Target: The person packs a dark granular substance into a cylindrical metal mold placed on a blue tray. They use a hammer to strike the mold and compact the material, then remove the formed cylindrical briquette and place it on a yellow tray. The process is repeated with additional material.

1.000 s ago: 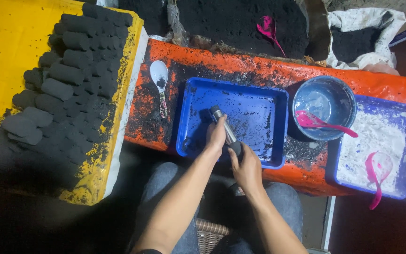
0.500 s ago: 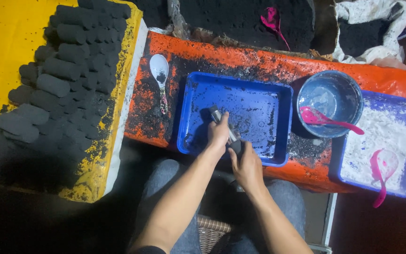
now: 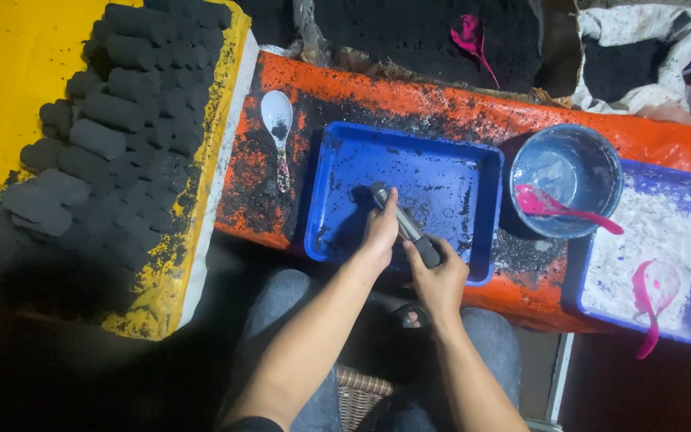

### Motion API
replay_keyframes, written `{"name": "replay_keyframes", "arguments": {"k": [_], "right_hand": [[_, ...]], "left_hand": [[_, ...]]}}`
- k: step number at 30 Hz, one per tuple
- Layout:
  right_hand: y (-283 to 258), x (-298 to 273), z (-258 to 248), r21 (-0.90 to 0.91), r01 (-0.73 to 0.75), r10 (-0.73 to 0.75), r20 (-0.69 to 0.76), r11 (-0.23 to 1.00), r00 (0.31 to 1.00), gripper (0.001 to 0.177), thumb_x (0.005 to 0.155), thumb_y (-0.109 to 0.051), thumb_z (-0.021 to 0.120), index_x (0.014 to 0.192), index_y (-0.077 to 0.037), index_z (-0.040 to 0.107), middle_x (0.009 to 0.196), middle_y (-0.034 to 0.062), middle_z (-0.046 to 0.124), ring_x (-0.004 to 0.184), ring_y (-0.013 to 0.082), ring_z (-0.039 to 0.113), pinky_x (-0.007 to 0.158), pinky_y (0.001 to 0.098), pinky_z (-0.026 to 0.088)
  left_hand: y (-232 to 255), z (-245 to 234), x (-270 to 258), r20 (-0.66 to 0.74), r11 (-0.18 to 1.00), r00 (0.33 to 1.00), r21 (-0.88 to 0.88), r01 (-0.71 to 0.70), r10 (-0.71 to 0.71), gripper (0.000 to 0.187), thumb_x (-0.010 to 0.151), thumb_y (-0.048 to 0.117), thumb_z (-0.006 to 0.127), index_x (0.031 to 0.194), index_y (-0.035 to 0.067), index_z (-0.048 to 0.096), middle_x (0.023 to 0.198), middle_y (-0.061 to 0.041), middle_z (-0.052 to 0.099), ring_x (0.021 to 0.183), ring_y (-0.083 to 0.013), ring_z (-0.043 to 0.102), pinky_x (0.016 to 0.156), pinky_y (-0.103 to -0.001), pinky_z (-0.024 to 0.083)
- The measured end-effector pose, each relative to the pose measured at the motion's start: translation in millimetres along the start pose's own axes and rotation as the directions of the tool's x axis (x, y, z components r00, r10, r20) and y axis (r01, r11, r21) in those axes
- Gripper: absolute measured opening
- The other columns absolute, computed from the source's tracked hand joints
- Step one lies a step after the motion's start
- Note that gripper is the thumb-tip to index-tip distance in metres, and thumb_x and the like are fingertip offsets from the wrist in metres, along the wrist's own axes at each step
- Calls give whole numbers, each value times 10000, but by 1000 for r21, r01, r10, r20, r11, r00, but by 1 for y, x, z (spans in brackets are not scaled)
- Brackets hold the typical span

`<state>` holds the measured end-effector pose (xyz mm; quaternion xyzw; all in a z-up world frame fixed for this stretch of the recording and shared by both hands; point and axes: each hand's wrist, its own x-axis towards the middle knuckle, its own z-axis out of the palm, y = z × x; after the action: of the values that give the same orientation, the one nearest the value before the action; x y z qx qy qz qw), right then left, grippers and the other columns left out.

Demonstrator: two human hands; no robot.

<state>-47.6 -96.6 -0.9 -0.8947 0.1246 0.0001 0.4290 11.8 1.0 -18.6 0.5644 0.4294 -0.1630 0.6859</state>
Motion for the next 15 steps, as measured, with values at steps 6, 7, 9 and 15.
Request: {"name": "replay_keyframes", "arguments": {"k": [6, 7, 9, 15], "right_hand": [[-14, -8, -5, 2, -12, 12, 40, 1000, 999, 407, 934, -342, 812, 1172, -17, 754, 891, 245, 772, 865, 448, 756, 716, 477, 596], [-15, -12, -8, 2, -13, 13, 38, 1000, 999, 407, 934, -342, 812, 1172, -17, 754, 891, 245, 772, 865, 448, 756, 716, 477, 596], [-19, -18, -10, -16, -21, 22, 65, 1000, 998, 533, 937, -325, 783, 1347, -15, 642, 962, 289, 755, 935, 501, 728, 727, 555, 557], [-20, -24, -15, -33, -42, 44, 70, 999, 997, 536, 955, -313, 758, 1384, -38, 590, 936, 272, 760, 866, 459, 748, 675, 499, 537]], "left_hand": [[-11, -8, 28, 14, 991, 998, -119, -60, 62, 662, 956, 668, 580, 1131, 40, 692, 940, -85, 776, 966, -199, 735, 845, -359, 537], [-13, -7, 30, 16, 991, 998, -118, -59, 62, 662, 956, 668, 580, 1131, 40, 692, 940, -85, 776, 966, -199, 735, 845, -359, 537], [-16, -8, 34, 19, 994, 998, -91, -51, 53, 686, 948, 719, 548, 1068, 61, 699, 900, -80, 797, 914, -187, 761, 787, -342, 541], [-3, -6, 22, 9, 992, 999, -121, -37, 38, 697, 952, 705, 545, 1071, 34, 691, 925, -105, 778, 958, -221, 750, 814, -353, 539]]}}
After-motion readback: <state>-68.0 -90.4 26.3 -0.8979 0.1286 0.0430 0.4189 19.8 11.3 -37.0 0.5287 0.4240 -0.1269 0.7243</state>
